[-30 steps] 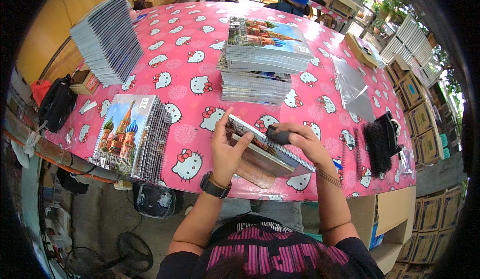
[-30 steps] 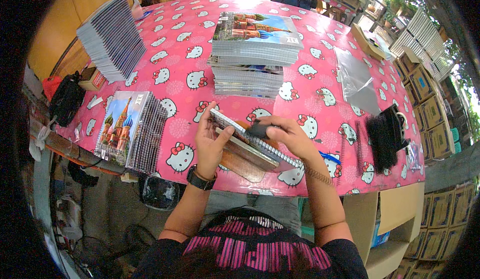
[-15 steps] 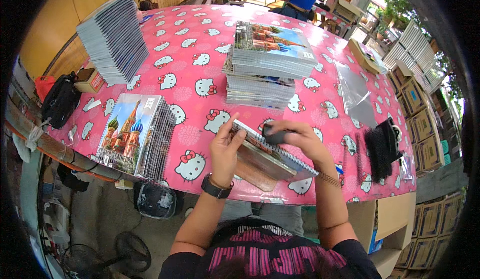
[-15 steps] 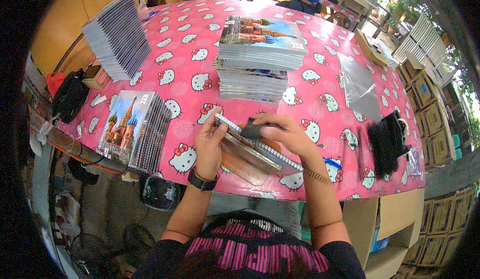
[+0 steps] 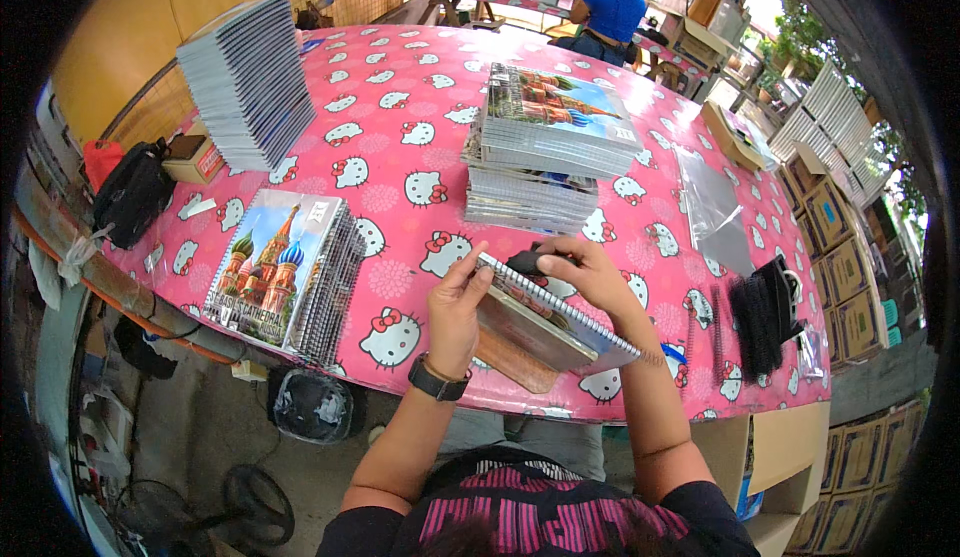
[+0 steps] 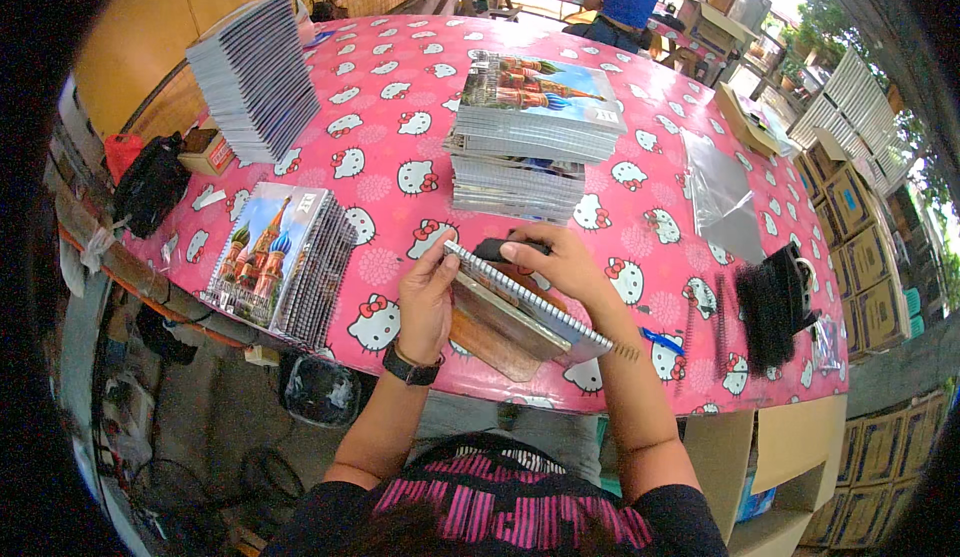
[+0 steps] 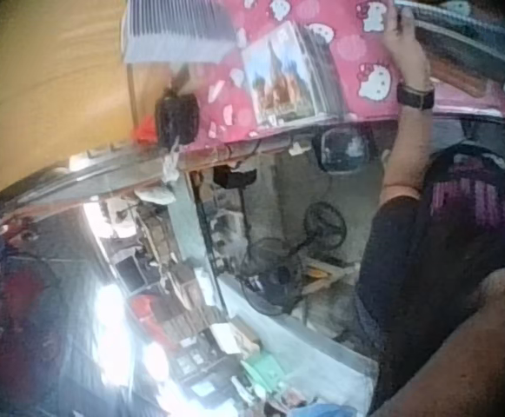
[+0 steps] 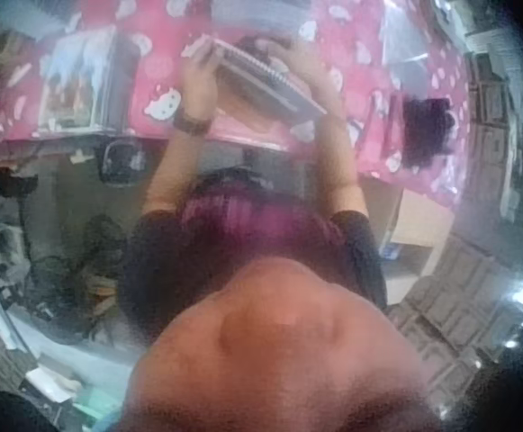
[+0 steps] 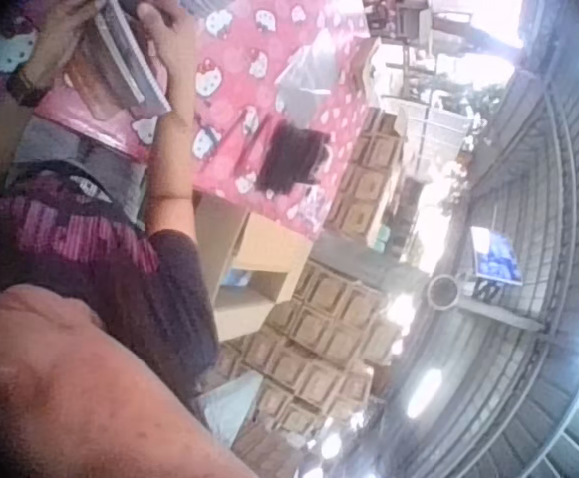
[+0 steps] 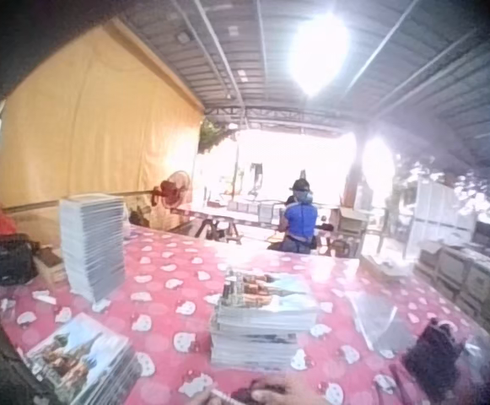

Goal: The person assembles spiral-bound notebooks by aligning printed pages and covers on a wooden stand, threading a plastic coil through the holes, and using a hand tool to crimp the ends of the coil.

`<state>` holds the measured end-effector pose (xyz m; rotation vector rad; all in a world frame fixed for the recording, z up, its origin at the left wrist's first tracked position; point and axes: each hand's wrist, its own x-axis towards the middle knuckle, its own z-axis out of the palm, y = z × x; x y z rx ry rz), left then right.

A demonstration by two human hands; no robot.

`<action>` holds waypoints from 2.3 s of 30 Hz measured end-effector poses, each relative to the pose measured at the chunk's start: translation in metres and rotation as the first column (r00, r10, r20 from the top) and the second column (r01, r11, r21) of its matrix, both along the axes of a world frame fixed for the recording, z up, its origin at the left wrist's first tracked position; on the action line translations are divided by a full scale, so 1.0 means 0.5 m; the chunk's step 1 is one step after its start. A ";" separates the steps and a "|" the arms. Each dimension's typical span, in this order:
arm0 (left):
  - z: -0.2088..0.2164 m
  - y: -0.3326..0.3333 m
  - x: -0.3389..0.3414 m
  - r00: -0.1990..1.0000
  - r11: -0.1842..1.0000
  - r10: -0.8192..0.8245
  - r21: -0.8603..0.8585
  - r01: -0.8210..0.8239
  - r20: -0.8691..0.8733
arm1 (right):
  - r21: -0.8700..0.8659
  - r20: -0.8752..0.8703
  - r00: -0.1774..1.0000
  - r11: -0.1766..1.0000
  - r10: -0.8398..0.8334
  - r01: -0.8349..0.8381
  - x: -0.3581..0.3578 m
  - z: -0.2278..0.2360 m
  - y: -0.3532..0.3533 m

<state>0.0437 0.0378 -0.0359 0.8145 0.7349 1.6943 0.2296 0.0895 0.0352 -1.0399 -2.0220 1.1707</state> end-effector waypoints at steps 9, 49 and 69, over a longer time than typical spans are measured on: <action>0.022 -0.002 -0.003 0.992 0.996 -0.088 0.016 0.090 -0.086 | 0.064 0.238 0.971 0.998 -0.031 0.016 0.041 -0.030 0.018; 0.472 -0.120 -0.424 0.593 0.748 0.652 0.526 -0.404 -0.472 | 0.243 -0.485 0.777 0.792 -0.401 0.560 0.133 0.099 -0.176; 0.141 0.158 -0.448 -0.386 0.938 0.293 0.341 -0.061 -0.875 | 0.239 -0.275 0.642 0.596 -0.716 0.767 0.167 0.085 0.240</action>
